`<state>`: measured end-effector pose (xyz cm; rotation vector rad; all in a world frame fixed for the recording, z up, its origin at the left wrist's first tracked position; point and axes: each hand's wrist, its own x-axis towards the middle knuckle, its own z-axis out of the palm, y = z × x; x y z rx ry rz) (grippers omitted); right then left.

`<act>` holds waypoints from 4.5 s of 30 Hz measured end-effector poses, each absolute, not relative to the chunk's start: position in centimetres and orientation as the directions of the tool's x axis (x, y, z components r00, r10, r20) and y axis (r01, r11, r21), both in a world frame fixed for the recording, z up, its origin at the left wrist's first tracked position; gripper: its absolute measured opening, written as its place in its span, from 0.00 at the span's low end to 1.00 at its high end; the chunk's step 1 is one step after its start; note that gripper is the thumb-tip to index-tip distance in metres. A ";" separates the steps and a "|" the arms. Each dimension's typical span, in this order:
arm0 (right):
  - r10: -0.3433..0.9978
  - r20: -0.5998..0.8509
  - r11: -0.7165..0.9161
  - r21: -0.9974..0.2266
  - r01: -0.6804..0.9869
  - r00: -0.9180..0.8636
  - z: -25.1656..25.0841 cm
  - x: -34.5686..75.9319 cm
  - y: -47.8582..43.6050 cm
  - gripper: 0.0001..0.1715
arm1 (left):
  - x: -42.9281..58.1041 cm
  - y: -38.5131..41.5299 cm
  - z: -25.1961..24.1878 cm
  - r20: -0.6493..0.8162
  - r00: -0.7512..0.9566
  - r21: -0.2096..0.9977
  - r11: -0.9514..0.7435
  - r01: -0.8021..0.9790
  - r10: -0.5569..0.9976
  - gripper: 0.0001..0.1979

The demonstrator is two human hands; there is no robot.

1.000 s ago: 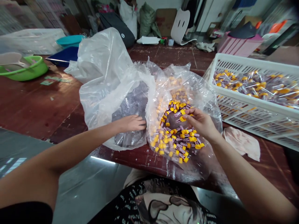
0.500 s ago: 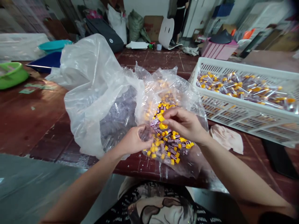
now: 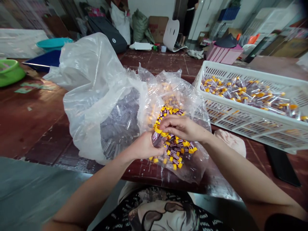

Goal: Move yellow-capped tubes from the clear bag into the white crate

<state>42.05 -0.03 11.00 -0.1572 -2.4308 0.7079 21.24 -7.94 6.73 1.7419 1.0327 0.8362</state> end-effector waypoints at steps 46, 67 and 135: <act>0.452 0.384 0.871 -0.386 0.304 -0.805 9.8 44.1 -2.4 0.13 | 23.9 -8.5 2.6 -0.095 0.209 0.995 0.102 -0.023 0.973 0.22; 0.402 0.492 0.909 -0.319 0.269 -0.772 4.2 43.7 -4.3 0.59 | 27.2 -8.6 3.4 -0.299 0.262 0.811 0.389 -0.436 0.918 0.16; 0.403 0.625 0.871 -0.038 0.490 -0.668 9.8 50.2 -4.7 0.48 | 35.1 -5.7 9.3 -0.059 0.452 0.811 0.307 -0.498 0.890 0.15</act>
